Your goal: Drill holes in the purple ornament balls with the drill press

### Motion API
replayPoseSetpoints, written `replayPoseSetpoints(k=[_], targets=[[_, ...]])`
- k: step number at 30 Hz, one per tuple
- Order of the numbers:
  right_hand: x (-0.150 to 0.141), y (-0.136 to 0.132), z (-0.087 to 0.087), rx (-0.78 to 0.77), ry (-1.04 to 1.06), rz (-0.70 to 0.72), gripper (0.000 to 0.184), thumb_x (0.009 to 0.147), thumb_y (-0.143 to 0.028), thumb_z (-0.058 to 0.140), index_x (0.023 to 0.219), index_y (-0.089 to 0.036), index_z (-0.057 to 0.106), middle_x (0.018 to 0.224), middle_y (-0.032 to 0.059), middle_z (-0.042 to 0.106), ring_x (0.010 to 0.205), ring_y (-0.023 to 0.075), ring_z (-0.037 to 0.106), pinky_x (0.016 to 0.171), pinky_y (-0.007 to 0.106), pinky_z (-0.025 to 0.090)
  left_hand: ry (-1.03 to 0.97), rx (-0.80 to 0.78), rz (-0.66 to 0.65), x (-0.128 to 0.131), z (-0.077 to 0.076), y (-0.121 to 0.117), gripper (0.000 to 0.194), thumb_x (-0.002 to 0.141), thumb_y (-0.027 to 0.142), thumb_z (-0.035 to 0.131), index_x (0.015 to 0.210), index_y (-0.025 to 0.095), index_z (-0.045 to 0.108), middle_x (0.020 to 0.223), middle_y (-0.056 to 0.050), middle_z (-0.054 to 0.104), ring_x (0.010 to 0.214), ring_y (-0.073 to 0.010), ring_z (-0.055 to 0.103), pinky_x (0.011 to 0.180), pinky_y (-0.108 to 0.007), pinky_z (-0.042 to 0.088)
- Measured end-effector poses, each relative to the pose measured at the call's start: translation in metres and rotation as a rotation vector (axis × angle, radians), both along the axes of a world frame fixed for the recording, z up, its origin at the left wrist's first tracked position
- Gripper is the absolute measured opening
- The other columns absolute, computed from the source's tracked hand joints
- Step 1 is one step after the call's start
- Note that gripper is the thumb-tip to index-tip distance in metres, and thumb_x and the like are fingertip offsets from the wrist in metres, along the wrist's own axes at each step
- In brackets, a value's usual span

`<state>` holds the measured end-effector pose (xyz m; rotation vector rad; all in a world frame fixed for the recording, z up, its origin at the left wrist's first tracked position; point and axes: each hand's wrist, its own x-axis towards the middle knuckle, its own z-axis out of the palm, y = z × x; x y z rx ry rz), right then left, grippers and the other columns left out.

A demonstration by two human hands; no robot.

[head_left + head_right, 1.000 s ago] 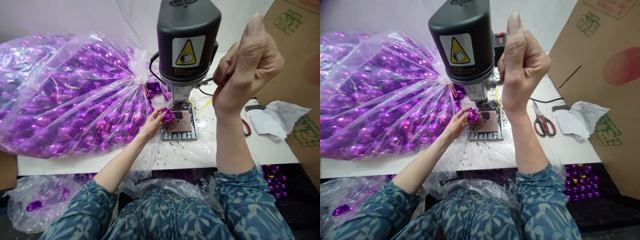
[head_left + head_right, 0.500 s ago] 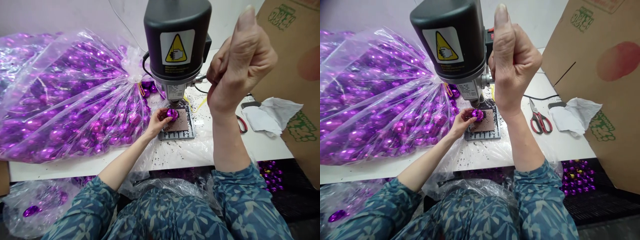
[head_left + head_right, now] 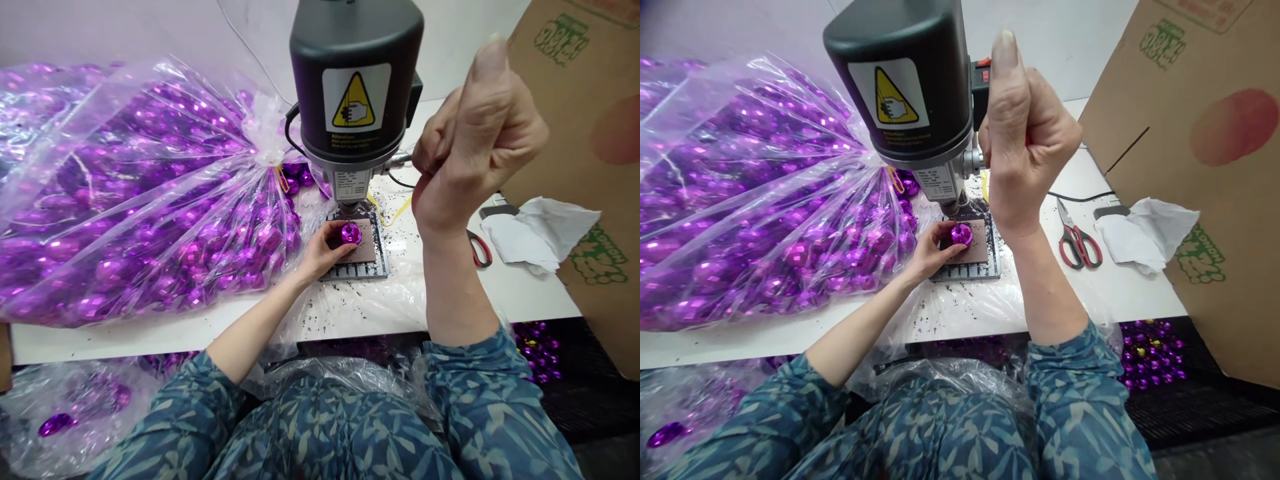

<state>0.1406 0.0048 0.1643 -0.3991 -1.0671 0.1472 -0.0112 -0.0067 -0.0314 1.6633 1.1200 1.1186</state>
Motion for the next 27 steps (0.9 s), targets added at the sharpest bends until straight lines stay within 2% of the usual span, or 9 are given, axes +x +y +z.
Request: replayPoseSetpoints(k=[3, 6, 10, 13, 18, 22, 27], targets=[[0.000, -0.007, -0.009, -0.084, 0.003, -0.078, 0.070, 0.090, -0.074, 0.055, 0.054, -0.022, 0.026, 0.046, -0.0058, 0.029, 0.039, 0.0044, 0.029, 0.047, 0.031, 0.024, -0.028, -0.016, 0.003, 0.000, -0.002, 0.000, 0.057, 0.081, 0.036, 0.093, 0.128, 0.020, 0.065, 0.121, -0.011, 0.079, 0.109, -0.0248, 0.078, 0.100, -0.045, 0.065], [0.002, -0.010, -0.020, -0.104, 0.009, -0.091, 0.071, 0.091, -0.073, 0.057, 0.054, -0.023, 0.023, 0.044, -0.0061, 0.020, 0.038, 0.0054, 0.028, 0.044, 0.032, 0.021, -0.034, -0.013, 0.005, 0.001, -0.002, 0.000, 0.057, 0.081, 0.035, 0.093, 0.128, 0.020, 0.065, 0.122, -0.011, 0.080, 0.110, -0.0244, 0.078, 0.101, -0.044, 0.065], [0.004, -0.006, -0.032, -0.061, 0.042, -0.125, 0.072, 0.092, -0.069, 0.061, 0.056, -0.024, 0.019, 0.046, -0.0064, 0.010, 0.038, 0.0054, 0.022, 0.042, 0.030, 0.022, -0.006, 0.002, 0.003, 0.001, -0.002, 0.000, 0.056, 0.084, 0.037, 0.092, 0.129, 0.020, 0.065, 0.124, -0.012, 0.079, 0.113, -0.0253, 0.078, 0.103, -0.045, 0.064], [0.004, -0.003, -0.035, 0.026, 0.054, -0.115, 0.073, 0.094, -0.062, 0.064, 0.058, -0.022, 0.014, 0.045, -0.0063, 0.007, 0.037, 0.0044, 0.020, 0.040, 0.029, 0.020, -0.014, 0.002, 0.002, 0.001, -0.002, 0.000, 0.057, 0.083, 0.038, 0.092, 0.129, 0.020, 0.065, 0.123, -0.013, 0.079, 0.113, -0.0267, 0.078, 0.103, -0.046, 0.063], [0.003, 0.002, -0.040, 0.091, 0.019, -0.151, 0.068, 0.098, -0.054, 0.060, 0.058, -0.021, 0.016, 0.045, -0.0061, 0.007, 0.037, 0.0047, 0.018, 0.039, 0.029, 0.018, -0.080, -0.021, 0.003, 0.002, -0.002, 0.000, 0.059, 0.080, 0.041, 0.094, 0.127, 0.020, 0.066, 0.122, -0.012, 0.079, 0.114, -0.0271, 0.077, 0.103, -0.047, 0.063], [0.004, 0.011, -0.048, 0.251, 0.058, -0.130, 0.065, 0.097, -0.044, 0.064, 0.056, -0.020, 0.020, 0.047, -0.0060, 0.004, 0.037, 0.0048, 0.011, 0.037, 0.029, 0.012, -0.111, -0.037, -0.008, 0.003, -0.001, -0.001, 0.059, 0.079, 0.042, 0.094, 0.126, 0.020, 0.066, 0.124, -0.013, 0.079, 0.115, -0.0268, 0.077, 0.104, -0.046, 0.062], [0.008, 0.013, -0.057, 0.255, 0.042, -0.112, 0.065, 0.095, -0.038, 0.065, 0.055, -0.019, 0.017, 0.045, -0.0054, 0.012, 0.036, 0.0046, 0.016, 0.037, 0.029, 0.014, -0.108, -0.039, -0.011, 0.003, 0.002, -0.002, 0.058, 0.080, 0.042, 0.094, 0.126, 0.020, 0.065, 0.124, -0.013, 0.079, 0.115, -0.0269, 0.077, 0.104, -0.046, 0.063]])
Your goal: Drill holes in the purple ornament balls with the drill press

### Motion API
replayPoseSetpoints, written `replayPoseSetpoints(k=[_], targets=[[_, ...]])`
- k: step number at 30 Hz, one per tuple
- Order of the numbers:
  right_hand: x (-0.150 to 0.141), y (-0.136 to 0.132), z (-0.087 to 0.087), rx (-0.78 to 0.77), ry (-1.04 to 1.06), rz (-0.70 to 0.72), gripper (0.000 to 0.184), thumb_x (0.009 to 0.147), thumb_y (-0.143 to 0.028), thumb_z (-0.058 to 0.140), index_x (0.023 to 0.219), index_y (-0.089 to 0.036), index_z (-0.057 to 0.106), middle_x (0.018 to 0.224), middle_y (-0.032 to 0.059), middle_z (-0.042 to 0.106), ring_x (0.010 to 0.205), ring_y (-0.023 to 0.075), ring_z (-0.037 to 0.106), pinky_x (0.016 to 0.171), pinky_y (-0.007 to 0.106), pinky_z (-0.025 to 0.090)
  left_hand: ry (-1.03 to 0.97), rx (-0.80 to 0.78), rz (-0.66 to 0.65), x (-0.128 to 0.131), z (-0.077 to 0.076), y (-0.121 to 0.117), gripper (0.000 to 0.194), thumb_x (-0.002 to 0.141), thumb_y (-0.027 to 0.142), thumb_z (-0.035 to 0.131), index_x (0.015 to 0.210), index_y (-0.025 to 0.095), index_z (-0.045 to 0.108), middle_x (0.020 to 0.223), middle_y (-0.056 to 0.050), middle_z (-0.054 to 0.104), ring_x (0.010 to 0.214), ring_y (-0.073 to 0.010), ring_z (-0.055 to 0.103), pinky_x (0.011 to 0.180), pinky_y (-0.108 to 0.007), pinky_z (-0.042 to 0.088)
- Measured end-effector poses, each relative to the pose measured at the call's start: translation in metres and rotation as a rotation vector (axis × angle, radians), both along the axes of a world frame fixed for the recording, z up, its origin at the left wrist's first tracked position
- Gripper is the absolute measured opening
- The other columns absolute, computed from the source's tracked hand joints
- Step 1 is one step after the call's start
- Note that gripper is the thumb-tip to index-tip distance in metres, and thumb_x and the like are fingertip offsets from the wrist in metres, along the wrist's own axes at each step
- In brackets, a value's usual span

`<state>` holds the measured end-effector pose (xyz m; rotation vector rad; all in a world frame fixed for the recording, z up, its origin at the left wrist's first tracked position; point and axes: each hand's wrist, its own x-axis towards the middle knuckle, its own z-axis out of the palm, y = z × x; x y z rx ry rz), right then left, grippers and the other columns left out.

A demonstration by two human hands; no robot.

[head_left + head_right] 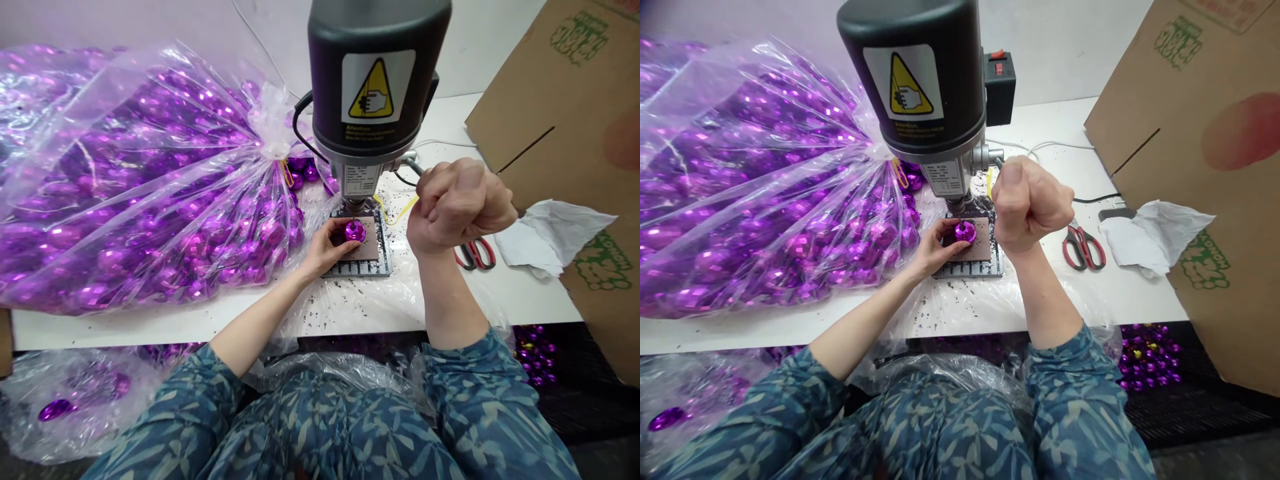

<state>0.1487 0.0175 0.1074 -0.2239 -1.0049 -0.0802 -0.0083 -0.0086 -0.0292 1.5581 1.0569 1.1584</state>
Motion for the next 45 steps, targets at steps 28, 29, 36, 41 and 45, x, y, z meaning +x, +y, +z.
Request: replayPoseSetpoints(k=[28, 29, 36, 41, 45], targets=[[-0.009, 0.006, 0.078, -0.302, -0.013, 0.161, 0.053, 0.099, -0.006, 0.048, 0.054, -0.025, 0.027, 0.042, -0.0090, 0.025, 0.034, 0.0047, 0.021, 0.042, 0.028, 0.020, -0.016, 0.008, 0.161, -0.003, 0.000, -0.019, 0.054, 0.076, 0.034, 0.095, 0.116, 0.020, 0.062, 0.117, -0.011, 0.075, 0.106, -0.0233, 0.076, 0.093, -0.041, 0.064], [-0.008, 0.008, 0.077, -0.290, -0.001, 0.189, 0.052, 0.098, -0.008, 0.050, 0.054, -0.026, 0.028, 0.042, -0.0091, 0.024, 0.034, 0.0056, 0.021, 0.041, 0.029, 0.019, -0.010, 0.019, 0.171, -0.006, 0.000, -0.024, 0.053, 0.077, 0.036, 0.095, 0.116, 0.020, 0.063, 0.116, -0.010, 0.075, 0.103, -0.0224, 0.075, 0.091, -0.039, 0.064], [-0.006, 0.014, 0.073, -0.202, 0.001, 0.175, 0.053, 0.077, -0.057, 0.068, 0.054, -0.025, 0.032, 0.042, -0.0096, 0.025, 0.034, 0.0059, 0.022, 0.042, 0.033, 0.019, -0.066, 0.159, 0.100, -0.024, 0.008, -0.049, 0.049, 0.083, 0.055, 0.089, 0.117, 0.023, 0.074, 0.123, -0.010, 0.072, 0.118, -0.0239, 0.072, 0.097, -0.040, 0.062], [-0.005, 0.020, 0.070, -0.279, -0.036, -0.016, 0.060, 0.082, -0.072, 0.053, 0.054, -0.027, 0.024, 0.041, -0.0081, 0.029, 0.033, 0.0049, 0.023, 0.041, 0.034, 0.019, -0.197, 0.177, 0.103, -0.028, 0.022, -0.069, 0.048, 0.078, 0.055, 0.093, 0.104, 0.023, 0.069, 0.122, -0.009, 0.073, 0.116, -0.0229, 0.074, 0.096, -0.039, 0.064], [-0.008, 0.022, 0.069, -0.297, -0.004, -0.050, 0.064, 0.084, -0.077, 0.049, 0.054, -0.028, 0.022, 0.040, -0.0081, 0.026, 0.033, 0.0060, 0.019, 0.041, 0.035, 0.021, -0.120, 0.268, 0.158, -0.029, 0.032, -0.090, 0.045, 0.083, 0.050, 0.091, 0.099, 0.023, 0.058, 0.127, -0.010, 0.072, 0.119, -0.0231, 0.073, 0.102, -0.042, 0.062]])
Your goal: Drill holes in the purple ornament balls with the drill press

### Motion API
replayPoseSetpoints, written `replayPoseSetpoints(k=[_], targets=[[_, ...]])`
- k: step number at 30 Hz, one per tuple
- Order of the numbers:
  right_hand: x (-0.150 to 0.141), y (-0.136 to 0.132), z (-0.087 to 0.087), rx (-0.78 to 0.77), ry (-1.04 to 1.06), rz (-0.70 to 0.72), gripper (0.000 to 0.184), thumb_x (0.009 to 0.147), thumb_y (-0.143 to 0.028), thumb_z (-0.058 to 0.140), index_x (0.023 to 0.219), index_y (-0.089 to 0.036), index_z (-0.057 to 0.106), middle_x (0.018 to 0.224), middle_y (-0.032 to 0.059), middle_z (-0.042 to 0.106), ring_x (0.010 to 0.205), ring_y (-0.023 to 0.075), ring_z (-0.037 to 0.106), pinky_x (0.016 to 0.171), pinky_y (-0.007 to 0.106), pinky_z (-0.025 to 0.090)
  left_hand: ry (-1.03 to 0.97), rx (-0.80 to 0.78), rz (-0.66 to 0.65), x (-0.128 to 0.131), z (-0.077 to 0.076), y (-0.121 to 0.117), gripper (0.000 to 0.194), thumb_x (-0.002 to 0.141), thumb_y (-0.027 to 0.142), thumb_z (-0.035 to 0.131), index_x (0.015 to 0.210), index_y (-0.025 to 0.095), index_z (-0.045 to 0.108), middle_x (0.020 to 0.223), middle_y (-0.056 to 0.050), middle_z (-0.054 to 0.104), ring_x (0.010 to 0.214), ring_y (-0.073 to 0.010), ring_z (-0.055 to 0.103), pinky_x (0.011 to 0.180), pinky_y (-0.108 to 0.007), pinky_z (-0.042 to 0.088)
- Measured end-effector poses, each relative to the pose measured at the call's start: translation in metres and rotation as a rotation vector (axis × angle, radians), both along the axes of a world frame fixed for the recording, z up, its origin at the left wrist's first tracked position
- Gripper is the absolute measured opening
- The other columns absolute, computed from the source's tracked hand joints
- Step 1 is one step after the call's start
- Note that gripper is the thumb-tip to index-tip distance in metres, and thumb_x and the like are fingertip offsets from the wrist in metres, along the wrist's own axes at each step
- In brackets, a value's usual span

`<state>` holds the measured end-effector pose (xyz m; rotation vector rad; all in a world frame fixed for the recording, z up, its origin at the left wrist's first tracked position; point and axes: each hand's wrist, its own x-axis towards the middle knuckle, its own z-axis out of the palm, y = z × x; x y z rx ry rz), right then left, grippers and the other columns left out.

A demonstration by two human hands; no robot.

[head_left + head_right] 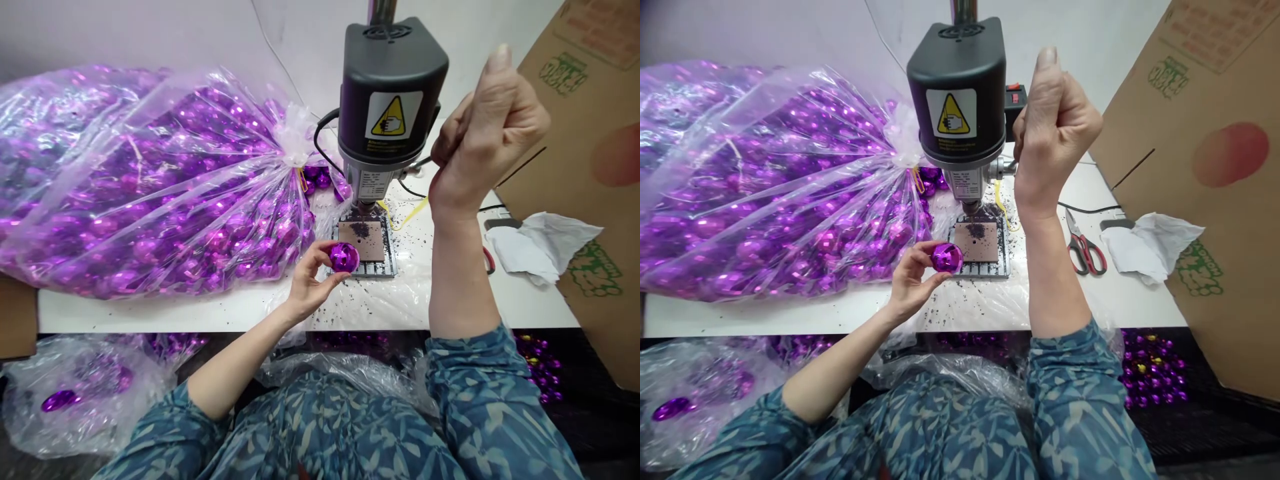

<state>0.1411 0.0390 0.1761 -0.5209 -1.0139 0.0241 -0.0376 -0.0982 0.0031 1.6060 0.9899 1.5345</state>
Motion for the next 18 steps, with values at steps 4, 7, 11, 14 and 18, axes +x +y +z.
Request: replayPoseSetpoints(k=[4, 7, 11, 14, 18], targets=[[0.002, 0.004, -0.004, -0.019, -0.009, 0.009, 0.067, 0.082, -0.084, 0.047, 0.055, -0.029, 0.021, 0.041, -0.0078, 0.024, 0.035, 0.0068, 0.016, 0.042, 0.037, 0.017, 0.051, 0.002, 0.037, 0.001, 0.003, -0.014, 0.050, 0.086, 0.055, 0.086, 0.119, 0.025, 0.064, 0.131, -0.012, 0.071, 0.123, -0.0255, 0.072, 0.104, -0.044, 0.061], [0.008, 0.012, -0.009, -0.071, -0.053, 0.055, 0.067, 0.083, -0.085, 0.048, 0.056, -0.030, 0.021, 0.042, -0.0073, 0.026, 0.041, 0.0075, 0.016, 0.044, 0.037, 0.018, 0.084, 0.040, 0.053, 0.003, 0.001, -0.023, 0.040, 0.089, 0.053, 0.083, 0.110, 0.024, 0.067, 0.131, -0.013, 0.072, 0.125, -0.0277, 0.072, 0.109, -0.049, 0.058], [0.015, 0.014, -0.014, -0.123, -0.089, 0.062, 0.069, 0.083, -0.088, 0.045, 0.059, -0.029, 0.018, 0.043, -0.0066, 0.026, 0.042, 0.0071, 0.018, 0.044, 0.035, 0.021, 0.077, 0.110, 0.110, 0.009, -0.003, -0.035, 0.034, 0.093, 0.047, 0.081, 0.097, 0.024, 0.055, 0.132, -0.013, 0.072, 0.126, -0.0264, 0.072, 0.104, -0.047, 0.060], [0.016, 0.006, -0.013, -0.214, -0.123, 0.074, 0.067, 0.087, -0.087, 0.040, 0.060, -0.028, 0.021, 0.047, -0.0054, 0.029, 0.043, 0.0065, 0.025, 0.046, 0.032, 0.027, 0.081, 0.183, 0.159, 0.013, -0.006, -0.043, 0.035, 0.095, 0.042, 0.081, 0.105, 0.025, 0.053, 0.133, -0.013, 0.072, 0.126, -0.0255, 0.072, 0.100, -0.043, 0.062], [0.015, -0.004, -0.010, -0.266, -0.138, 0.087, 0.068, 0.088, -0.086, 0.040, 0.061, -0.026, 0.022, 0.049, -0.0052, 0.026, 0.044, 0.0064, 0.028, 0.047, 0.030, 0.030, 0.144, 0.278, 0.162, 0.017, -0.002, -0.052, 0.041, 0.095, 0.044, 0.079, 0.124, 0.023, 0.059, 0.133, -0.013, 0.071, 0.124, -0.0248, 0.074, 0.100, -0.042, 0.063]])
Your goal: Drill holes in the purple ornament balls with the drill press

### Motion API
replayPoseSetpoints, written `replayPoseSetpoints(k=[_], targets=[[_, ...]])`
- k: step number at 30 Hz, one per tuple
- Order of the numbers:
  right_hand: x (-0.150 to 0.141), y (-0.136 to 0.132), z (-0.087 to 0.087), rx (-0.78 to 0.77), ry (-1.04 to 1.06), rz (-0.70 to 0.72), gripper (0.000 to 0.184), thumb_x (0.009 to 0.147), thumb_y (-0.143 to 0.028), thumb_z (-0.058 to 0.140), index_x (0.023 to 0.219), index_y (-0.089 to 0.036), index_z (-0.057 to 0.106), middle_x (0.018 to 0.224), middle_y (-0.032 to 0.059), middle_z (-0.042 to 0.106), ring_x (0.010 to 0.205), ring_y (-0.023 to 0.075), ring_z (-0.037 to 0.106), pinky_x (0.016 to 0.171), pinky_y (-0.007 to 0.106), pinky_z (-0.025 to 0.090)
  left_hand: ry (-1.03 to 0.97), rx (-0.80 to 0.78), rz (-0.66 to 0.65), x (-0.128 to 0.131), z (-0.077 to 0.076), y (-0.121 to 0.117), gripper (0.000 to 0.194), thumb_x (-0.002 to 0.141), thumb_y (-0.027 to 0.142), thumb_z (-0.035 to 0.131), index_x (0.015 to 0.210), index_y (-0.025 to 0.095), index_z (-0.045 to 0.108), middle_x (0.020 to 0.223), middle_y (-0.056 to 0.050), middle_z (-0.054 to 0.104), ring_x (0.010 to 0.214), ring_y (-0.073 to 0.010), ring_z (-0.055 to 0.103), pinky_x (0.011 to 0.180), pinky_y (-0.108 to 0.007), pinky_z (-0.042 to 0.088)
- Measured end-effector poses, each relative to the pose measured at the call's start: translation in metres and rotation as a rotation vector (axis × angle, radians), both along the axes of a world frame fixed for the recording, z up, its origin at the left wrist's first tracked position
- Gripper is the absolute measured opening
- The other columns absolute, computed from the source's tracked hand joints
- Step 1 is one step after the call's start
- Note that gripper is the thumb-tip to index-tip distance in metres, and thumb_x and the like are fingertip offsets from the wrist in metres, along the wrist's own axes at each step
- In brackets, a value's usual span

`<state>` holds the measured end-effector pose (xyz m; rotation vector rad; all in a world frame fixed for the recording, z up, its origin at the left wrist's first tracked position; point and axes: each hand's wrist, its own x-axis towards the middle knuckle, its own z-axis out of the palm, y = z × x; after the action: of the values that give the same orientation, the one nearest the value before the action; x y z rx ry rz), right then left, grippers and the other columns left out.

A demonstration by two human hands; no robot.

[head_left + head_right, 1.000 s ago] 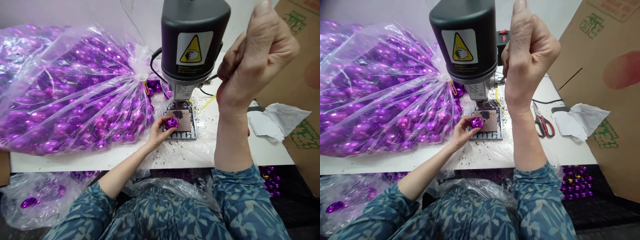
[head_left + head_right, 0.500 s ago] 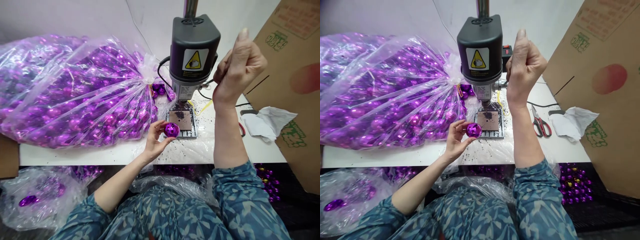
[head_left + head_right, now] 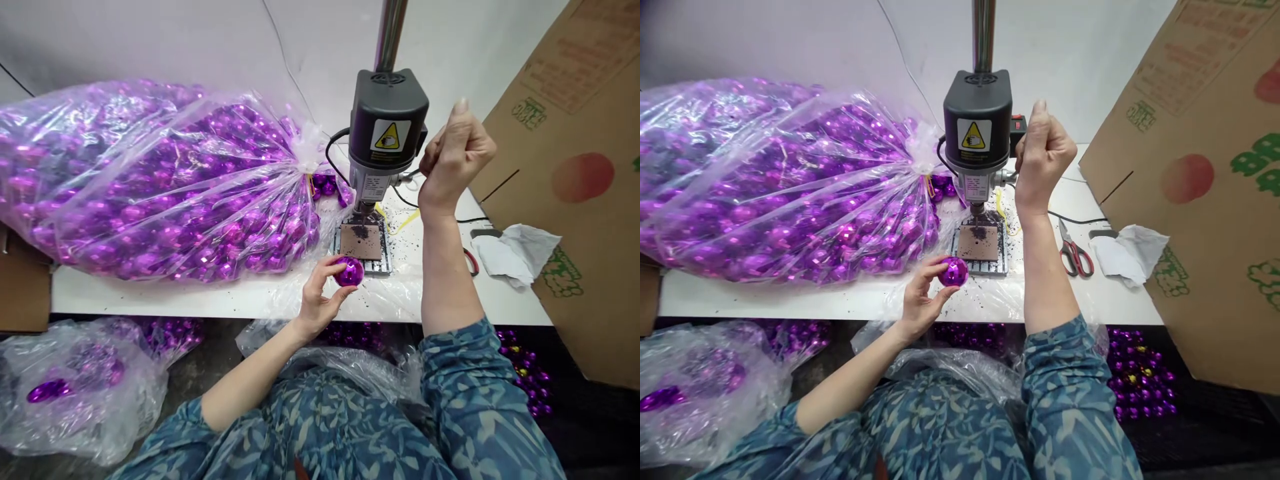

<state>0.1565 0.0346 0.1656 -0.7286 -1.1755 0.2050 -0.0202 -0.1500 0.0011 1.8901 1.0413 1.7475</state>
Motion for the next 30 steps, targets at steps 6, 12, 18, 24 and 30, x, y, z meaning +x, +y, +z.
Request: replayPoseSetpoints(k=[6, 12, 18, 24, 30], targets=[[-0.004, -0.003, 0.001, 0.016, 0.047, 0.013, 0.067, 0.092, -0.079, 0.046, 0.059, -0.025, 0.026, 0.048, -0.0060, 0.029, 0.044, 0.0053, 0.028, 0.049, 0.029, 0.031, -0.032, -0.004, 0.045, -0.003, 0.008, -0.007, 0.029, 0.095, 0.036, 0.081, 0.102, 0.023, 0.056, 0.128, -0.010, 0.073, 0.121, -0.0225, 0.074, 0.098, -0.038, 0.062], [-0.006, -0.007, 0.006, 0.064, 0.124, 0.075, 0.070, 0.090, -0.078, 0.048, 0.055, -0.021, 0.028, 0.043, -0.0094, 0.030, 0.037, 0.0005, 0.026, 0.044, 0.023, 0.021, 0.020, 0.071, 0.072, -0.009, 0.009, -0.007, 0.035, 0.096, 0.039, 0.080, 0.122, 0.023, 0.062, 0.128, -0.011, 0.073, 0.119, -0.0229, 0.075, 0.099, -0.040, 0.062], [-0.007, -0.008, 0.007, 0.118, 0.141, 0.096, 0.066, 0.089, -0.070, 0.055, 0.053, -0.020, 0.028, 0.041, -0.0100, 0.033, 0.035, -0.0018, 0.026, 0.040, 0.020, 0.017, 0.060, 0.069, 0.148, -0.011, 0.015, -0.008, 0.033, 0.098, 0.041, 0.076, 0.093, 0.023, 0.049, 0.127, -0.011, 0.074, 0.116, -0.0230, 0.076, 0.094, -0.039, 0.062], [-0.007, -0.008, 0.005, 0.120, 0.150, 0.107, 0.068, 0.089, -0.070, 0.057, 0.054, -0.020, 0.027, 0.041, -0.0102, 0.032, 0.035, -0.0011, 0.024, 0.040, 0.021, 0.017, 0.134, 0.157, 0.151, -0.010, 0.020, -0.008, 0.033, 0.098, 0.038, 0.078, 0.119, 0.024, 0.058, 0.127, -0.012, 0.073, 0.116, -0.0225, 0.076, 0.096, -0.040, 0.063], [-0.005, -0.007, 0.002, 0.075, 0.157, 0.094, 0.063, 0.095, -0.063, 0.055, 0.055, -0.019, 0.031, 0.045, -0.0086, 0.033, 0.040, -0.0003, 0.031, 0.046, 0.020, 0.025, 0.118, 0.122, 0.148, -0.008, 0.017, -0.008, 0.027, 0.098, 0.037, 0.077, 0.098, 0.022, 0.054, 0.124, -0.010, 0.073, 0.112, -0.0209, 0.076, 0.093, -0.037, 0.063]])
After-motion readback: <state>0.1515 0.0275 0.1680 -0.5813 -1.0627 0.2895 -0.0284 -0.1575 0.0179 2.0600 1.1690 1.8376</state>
